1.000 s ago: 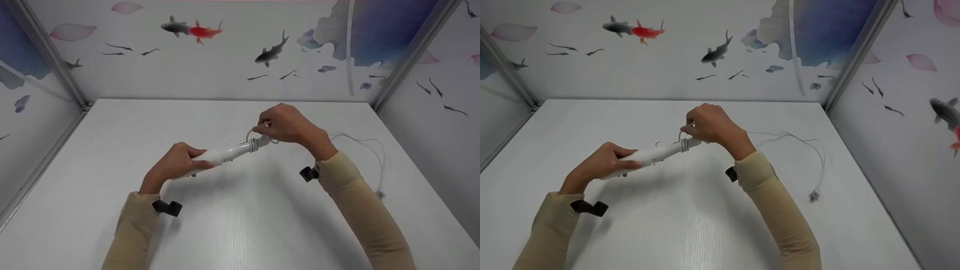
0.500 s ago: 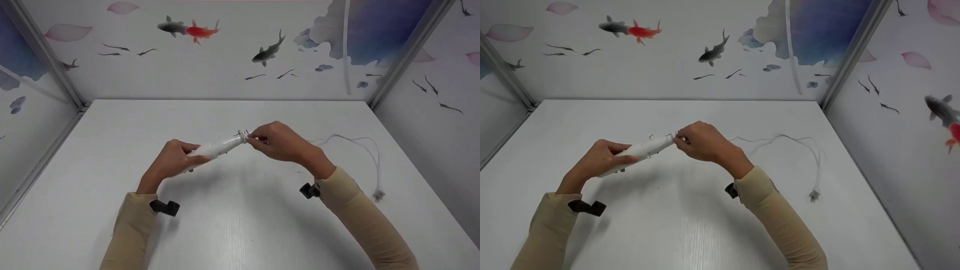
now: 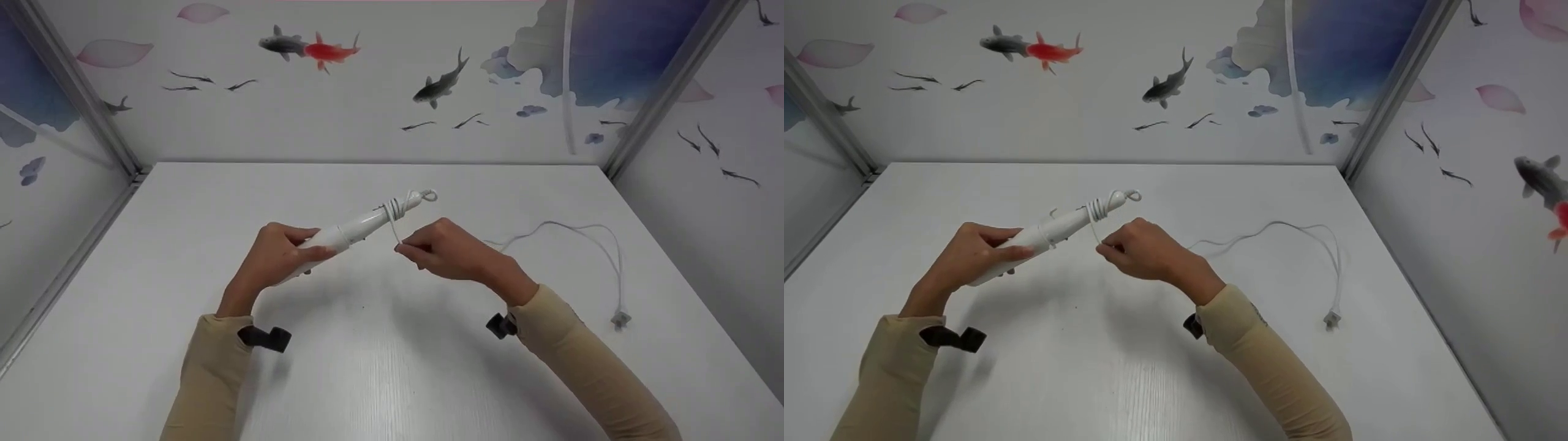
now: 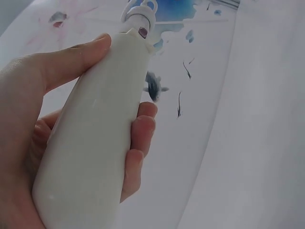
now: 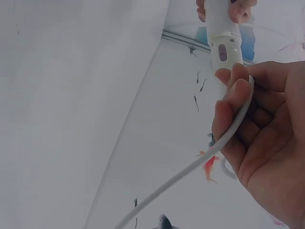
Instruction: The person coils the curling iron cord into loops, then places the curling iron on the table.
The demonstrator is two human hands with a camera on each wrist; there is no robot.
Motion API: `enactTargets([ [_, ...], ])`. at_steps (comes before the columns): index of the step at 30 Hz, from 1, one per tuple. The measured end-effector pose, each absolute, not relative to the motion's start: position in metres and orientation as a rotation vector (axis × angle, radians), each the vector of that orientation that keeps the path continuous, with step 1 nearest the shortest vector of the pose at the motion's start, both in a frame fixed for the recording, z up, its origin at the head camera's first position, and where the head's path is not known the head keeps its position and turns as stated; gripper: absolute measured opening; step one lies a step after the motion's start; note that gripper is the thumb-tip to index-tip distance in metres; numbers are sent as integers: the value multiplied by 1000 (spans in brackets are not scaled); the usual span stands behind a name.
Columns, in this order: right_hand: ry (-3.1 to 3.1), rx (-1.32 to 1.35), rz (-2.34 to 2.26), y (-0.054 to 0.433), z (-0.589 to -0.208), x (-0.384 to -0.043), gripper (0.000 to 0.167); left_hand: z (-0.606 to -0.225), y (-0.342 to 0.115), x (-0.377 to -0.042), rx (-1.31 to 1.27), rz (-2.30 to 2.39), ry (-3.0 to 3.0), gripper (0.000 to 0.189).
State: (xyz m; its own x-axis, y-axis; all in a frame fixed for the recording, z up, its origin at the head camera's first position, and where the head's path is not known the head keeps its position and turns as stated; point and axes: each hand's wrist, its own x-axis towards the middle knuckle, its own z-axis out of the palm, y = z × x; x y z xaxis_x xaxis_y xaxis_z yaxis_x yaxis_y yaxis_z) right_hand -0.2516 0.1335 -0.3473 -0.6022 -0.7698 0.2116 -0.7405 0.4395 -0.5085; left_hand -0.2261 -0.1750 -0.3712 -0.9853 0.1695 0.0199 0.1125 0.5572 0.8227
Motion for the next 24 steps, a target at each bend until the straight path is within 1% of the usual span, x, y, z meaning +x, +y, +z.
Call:
enactTargets([
  [3,2632,-1329,-858,132,-351,-255,37,-370,-175,-226,244,1445,2719,58],
  [7,2671,-1208,-773,131,-358,-261,26,-372,-175,-225,236,1426,2727,58],
  [9,2677,-1152,-734,131,-362,-265,24,-373,-175,-224,234,1413,2728,58],
  [13,2702,-1043,-690,130,-366,-273,28,-372,-176,-223,248,1433,2699,58],
  [19,2729,-782,-722,125,-368,-288,46,-369,-179,-222,321,1511,2652,55],
  [21,2712,-726,-768,124,-368,-292,43,-369,-179,-222,347,1513,2642,56],
  [24,2659,-696,-839,123,-368,-298,31,-369,-179,-221,371,1488,2629,57],
])
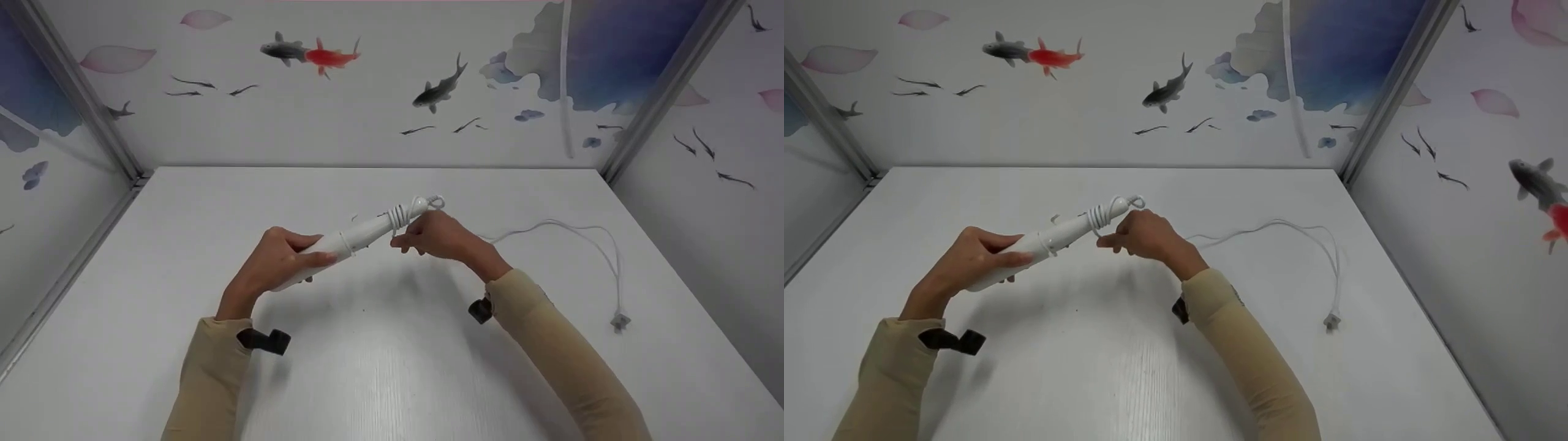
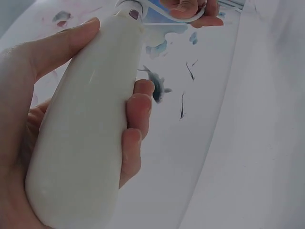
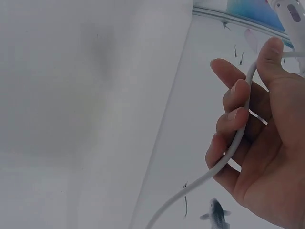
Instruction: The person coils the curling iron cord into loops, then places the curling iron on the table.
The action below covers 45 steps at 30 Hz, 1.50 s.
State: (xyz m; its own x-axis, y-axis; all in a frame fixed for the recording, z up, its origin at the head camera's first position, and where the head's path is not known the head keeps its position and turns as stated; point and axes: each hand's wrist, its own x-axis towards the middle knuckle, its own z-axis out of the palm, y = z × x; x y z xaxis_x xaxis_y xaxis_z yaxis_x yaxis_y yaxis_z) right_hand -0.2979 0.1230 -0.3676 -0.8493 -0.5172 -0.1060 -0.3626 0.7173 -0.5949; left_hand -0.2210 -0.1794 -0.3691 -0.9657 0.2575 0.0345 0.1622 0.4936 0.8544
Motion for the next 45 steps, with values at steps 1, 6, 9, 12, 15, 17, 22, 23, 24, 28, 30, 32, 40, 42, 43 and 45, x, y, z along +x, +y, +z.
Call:
enactTargets([
  [1,2636,-703,-860,123,-368,-300,26,-369,-179,-221,374,1479,2625,58],
  [6,2573,-788,-907,124,-366,-310,16,-370,-178,-221,376,1432,2626,59],
  [9,2581,-851,-924,128,-362,-315,12,-370,-177,-221,410,1409,2627,58],
  [12,2651,-988,-847,133,-359,-321,7,-371,-176,-221,456,1403,2618,56],
  [15,2733,-1065,-733,137,-355,-327,11,-372,-175,-220,491,1406,2604,54],
  [17,2725,-988,-744,138,-352,-329,10,-373,-175,-220,502,1397,2597,53],
  [22,2629,-787,-849,138,-346,-329,12,-378,-168,-221,485,1351,2567,52],
  [23,2626,-783,-839,138,-344,-329,14,-379,-167,-221,476,1339,2561,52],
  [24,2628,-789,-823,138,-342,-328,14,-379,-165,-222,468,1327,2557,52],
  [28,2661,-823,-762,134,-334,-324,16,-380,-161,-222,419,1306,2546,51],
  [30,2682,-829,-751,132,-329,-322,16,-380,-160,-222,400,1309,2543,51],
  [32,2701,-830,-750,129,-326,-319,15,-380,-159,-221,397,1308,2542,52],
  [40,2785,-917,-741,120,-314,-305,14,-380,-159,-223,345,1284,2560,54],
  [42,2824,-918,-715,118,-312,-301,15,-381,-160,-223,335,1275,2569,55],
  [43,2841,-917,-697,117,-311,-300,16,-381,-160,-223,326,1270,2574,56],
  [45,2875,-920,-654,116,-310,-297,18,-382,-160,-224,312,1260,2583,57],
])
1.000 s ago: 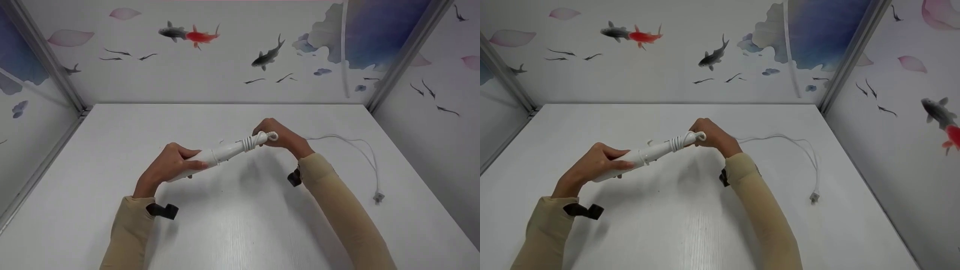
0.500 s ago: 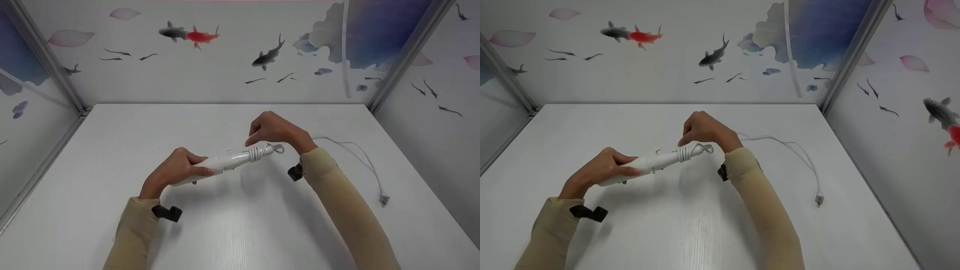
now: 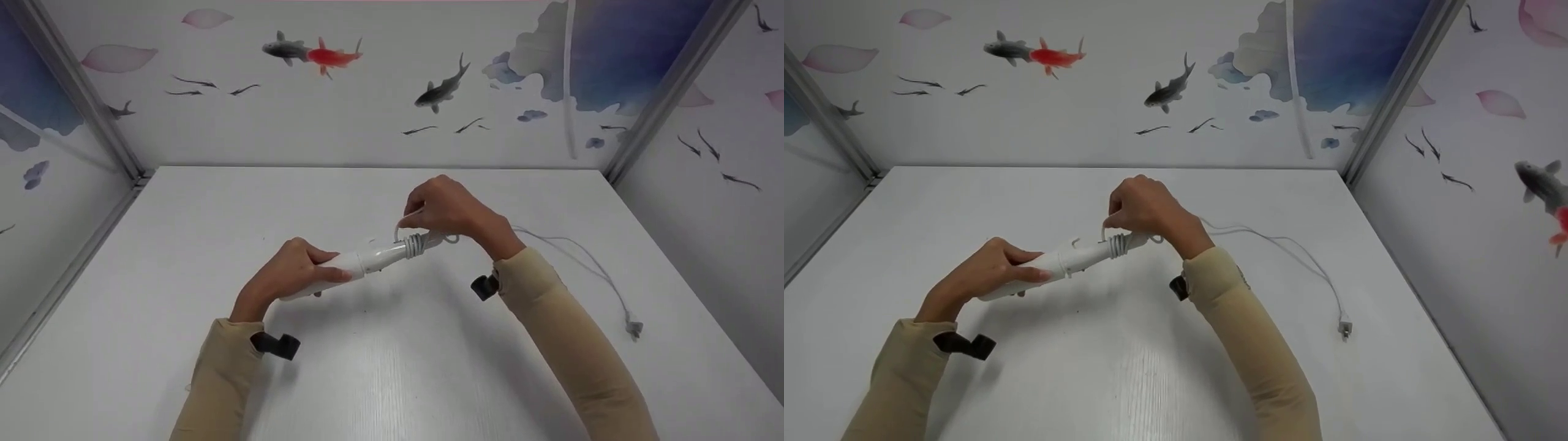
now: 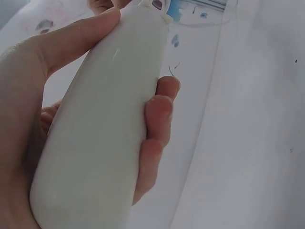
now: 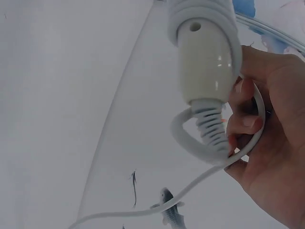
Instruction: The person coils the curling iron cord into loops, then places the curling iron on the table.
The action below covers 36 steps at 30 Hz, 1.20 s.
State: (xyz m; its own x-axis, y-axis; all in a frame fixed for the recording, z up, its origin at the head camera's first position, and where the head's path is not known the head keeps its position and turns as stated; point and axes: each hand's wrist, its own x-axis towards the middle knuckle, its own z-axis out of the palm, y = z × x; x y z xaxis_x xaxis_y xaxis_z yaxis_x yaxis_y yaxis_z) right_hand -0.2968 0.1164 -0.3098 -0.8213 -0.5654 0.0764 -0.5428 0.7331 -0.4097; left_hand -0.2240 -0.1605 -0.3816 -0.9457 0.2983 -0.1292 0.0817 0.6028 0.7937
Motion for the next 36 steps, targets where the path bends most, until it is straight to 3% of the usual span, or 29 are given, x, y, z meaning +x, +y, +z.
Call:
enactTargets([
  [9,2979,-934,-624,122,-313,-295,19,-382,-164,-225,260,1248,2592,58],
  [15,3041,-1080,-570,122,-313,-288,20,-380,-157,-226,236,1247,2611,58],
  [22,3033,-1145,-610,119,-316,-276,21,-381,-156,-230,59,1281,2652,63],
  [36,2713,-811,-1117,123,-324,-269,25,-374,-156,-226,-2,1310,2707,64],
])
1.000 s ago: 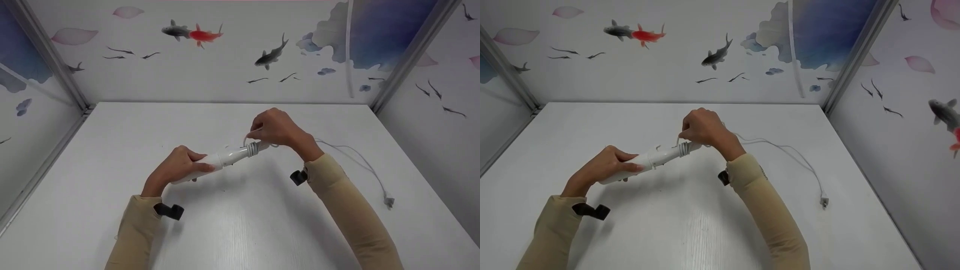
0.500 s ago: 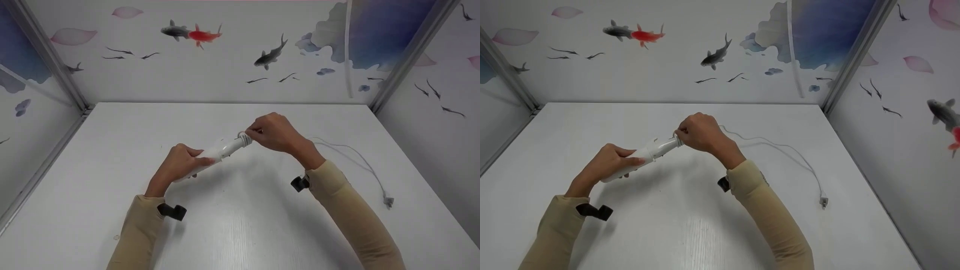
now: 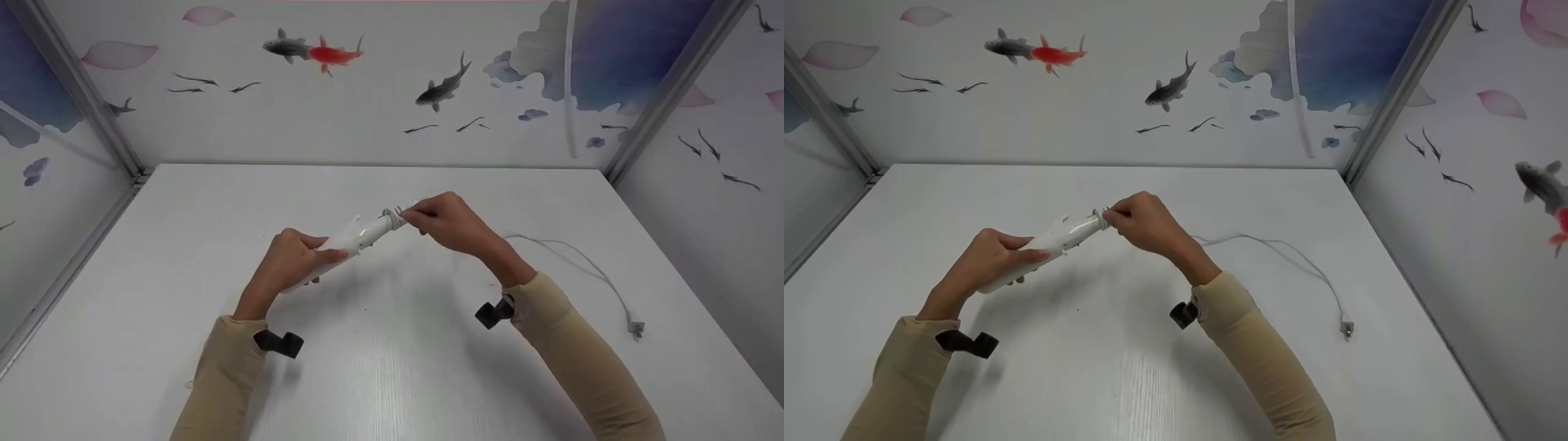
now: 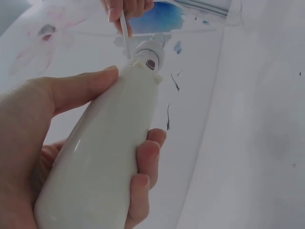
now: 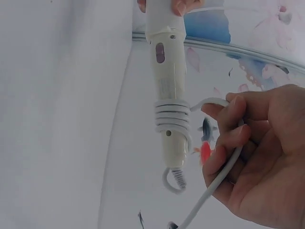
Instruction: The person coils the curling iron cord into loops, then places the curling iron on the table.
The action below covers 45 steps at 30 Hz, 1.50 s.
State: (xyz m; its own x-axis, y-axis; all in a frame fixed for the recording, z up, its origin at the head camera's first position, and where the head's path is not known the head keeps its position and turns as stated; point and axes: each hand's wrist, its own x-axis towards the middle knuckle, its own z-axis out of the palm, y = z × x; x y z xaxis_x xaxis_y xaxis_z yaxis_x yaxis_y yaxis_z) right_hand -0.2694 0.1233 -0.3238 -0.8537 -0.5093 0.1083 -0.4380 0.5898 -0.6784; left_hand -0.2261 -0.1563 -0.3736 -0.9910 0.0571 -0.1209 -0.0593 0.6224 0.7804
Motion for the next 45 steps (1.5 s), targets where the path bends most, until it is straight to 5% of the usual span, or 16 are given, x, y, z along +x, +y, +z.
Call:
enactTargets([
  [29,2552,-699,-1207,121,-346,-273,23,-363,-168,-224,20,1426,2712,63],
  [38,2492,-652,-1048,128,-366,-293,50,-362,-174,-223,126,1492,2673,58],
  [45,2416,-837,-1058,134,-375,-303,29,-365,-171,-224,145,1453,2652,58],
])
